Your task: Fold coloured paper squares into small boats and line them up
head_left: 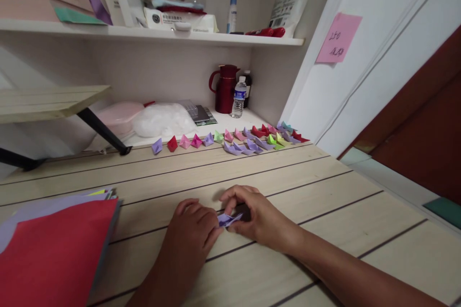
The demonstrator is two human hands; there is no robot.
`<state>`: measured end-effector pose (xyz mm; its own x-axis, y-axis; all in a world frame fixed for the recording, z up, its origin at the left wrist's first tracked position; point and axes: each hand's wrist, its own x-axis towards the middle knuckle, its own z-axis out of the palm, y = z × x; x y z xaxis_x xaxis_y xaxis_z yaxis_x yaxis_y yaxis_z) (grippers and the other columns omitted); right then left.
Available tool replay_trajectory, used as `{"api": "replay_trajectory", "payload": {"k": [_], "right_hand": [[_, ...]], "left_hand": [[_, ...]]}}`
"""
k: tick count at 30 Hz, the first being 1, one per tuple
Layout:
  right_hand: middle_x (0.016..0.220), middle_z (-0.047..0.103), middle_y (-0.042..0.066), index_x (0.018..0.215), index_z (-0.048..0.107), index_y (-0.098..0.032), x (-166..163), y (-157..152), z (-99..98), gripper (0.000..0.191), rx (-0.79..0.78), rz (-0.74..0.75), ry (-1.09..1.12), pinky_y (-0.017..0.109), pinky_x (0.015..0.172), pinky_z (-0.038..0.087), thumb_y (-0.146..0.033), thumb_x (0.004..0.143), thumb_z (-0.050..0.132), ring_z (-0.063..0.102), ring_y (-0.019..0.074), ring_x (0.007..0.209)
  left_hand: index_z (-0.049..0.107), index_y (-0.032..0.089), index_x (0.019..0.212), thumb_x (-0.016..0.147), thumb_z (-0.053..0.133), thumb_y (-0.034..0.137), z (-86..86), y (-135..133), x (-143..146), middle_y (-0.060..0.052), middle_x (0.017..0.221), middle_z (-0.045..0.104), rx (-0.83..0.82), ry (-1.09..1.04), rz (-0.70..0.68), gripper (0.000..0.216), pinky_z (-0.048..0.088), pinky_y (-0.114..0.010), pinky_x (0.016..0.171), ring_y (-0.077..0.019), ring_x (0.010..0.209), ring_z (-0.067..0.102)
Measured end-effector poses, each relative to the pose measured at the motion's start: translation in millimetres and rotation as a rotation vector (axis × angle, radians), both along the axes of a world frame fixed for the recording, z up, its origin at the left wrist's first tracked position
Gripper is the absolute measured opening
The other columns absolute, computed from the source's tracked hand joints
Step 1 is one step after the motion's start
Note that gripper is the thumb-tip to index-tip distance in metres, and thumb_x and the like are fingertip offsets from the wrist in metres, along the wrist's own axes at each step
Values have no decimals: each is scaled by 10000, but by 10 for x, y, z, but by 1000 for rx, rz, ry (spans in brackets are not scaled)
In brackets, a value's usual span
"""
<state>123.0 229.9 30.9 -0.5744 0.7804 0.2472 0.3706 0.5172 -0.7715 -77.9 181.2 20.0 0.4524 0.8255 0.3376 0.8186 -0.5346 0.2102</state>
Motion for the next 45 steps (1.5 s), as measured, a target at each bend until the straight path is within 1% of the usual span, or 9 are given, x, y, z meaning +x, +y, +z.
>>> {"api": "replay_trajectory", "payload": {"k": [9, 16, 22, 25, 29, 35, 40, 43, 45], "right_hand": [[866, 687, -25, 1094, 626, -260, -35, -12, -27, 498, 94, 64, 34, 318, 867, 397, 20, 686, 680, 602, 176, 888], [797, 706, -36, 1084, 641, -258, -55, -15, -10, 474, 82, 59, 86, 312, 836, 399, 26, 705, 664, 625, 171, 846], [825, 714, -31, 1074, 643, -238, -62, -20, -9, 488, 122, 74, 89, 325, 876, 401, 60, 687, 652, 643, 163, 841], [864, 709, -10, 1077, 661, -229, -66, -27, -4, 433, 124, 85, 79, 329, 874, 410, 17, 722, 696, 638, 168, 863], [920, 664, 27, 1138, 683, -230, -54, -5, 9, 437, 37, 72, 114, 312, 806, 461, -138, 730, 808, 626, 181, 873], [859, 621, 31, 989, 756, -195, -2, 69, 11, 301, -132, -45, 223, 275, 698, 495, -199, 701, 845, 613, 170, 790], [895, 638, 39, 1017, 761, -195, -7, 69, -1, 438, -158, -54, 206, 295, 758, 488, -200, 603, 904, 626, 193, 847], [782, 658, 28, 792, 774, -179, -35, 24, 28, 149, -161, -77, 199, 270, 670, 458, -221, 676, 857, 614, 170, 745], [694, 636, 13, 671, 742, -171, -59, -11, 49, 93, -142, -134, 187, 257, 627, 428, -200, 716, 818, 589, 155, 691]], "left_hand": [[592, 220, 778, 852, 624, 164, -9, -10, 20, 42, 781, 697, 18, -69, 48, 98, 379, -445, 973, -158, 772, 650], [550, 217, 765, 850, 624, 167, -17, -11, 14, 54, 746, 668, 59, -109, 34, 123, 384, -443, 968, -144, 726, 640], [563, 211, 992, 781, 710, 155, 26, -5, 53, 62, 752, 698, 65, -236, 91, 263, 407, -458, 927, -168, 727, 673], [601, 222, 846, 802, 671, 141, 19, -7, 41, 69, 734, 696, 53, -229, 54, 115, 372, -499, 960, -156, 699, 671], [611, 223, 755, 785, 663, 128, 9, 1, 11, 80, 692, 667, -19, -288, 102, 113, 366, -510, 969, -136, 672, 649], [627, 247, 749, 730, 669, 118, -9, 49, -25, 93, 680, 682, 10, -371, 141, 138, 389, -508, 966, -148, 666, 657], [622, 266, 783, 776, 646, 199, -53, 39, -32, 94, 697, 683, 65, -360, 124, 71, 386, -501, 976, -152, 681, 659], [620, 264, 765, 790, 619, 202, -34, 33, 12, 102, 673, 660, 60, -356, 115, 66, 364, -499, 1004, -127, 639, 635], [623, 261, 729, 772, 604, 195, 0, 39, 48, 101, 645, 646, 13, -401, 155, 80, 360, -491, 1016, -124, 627, 621]]}}
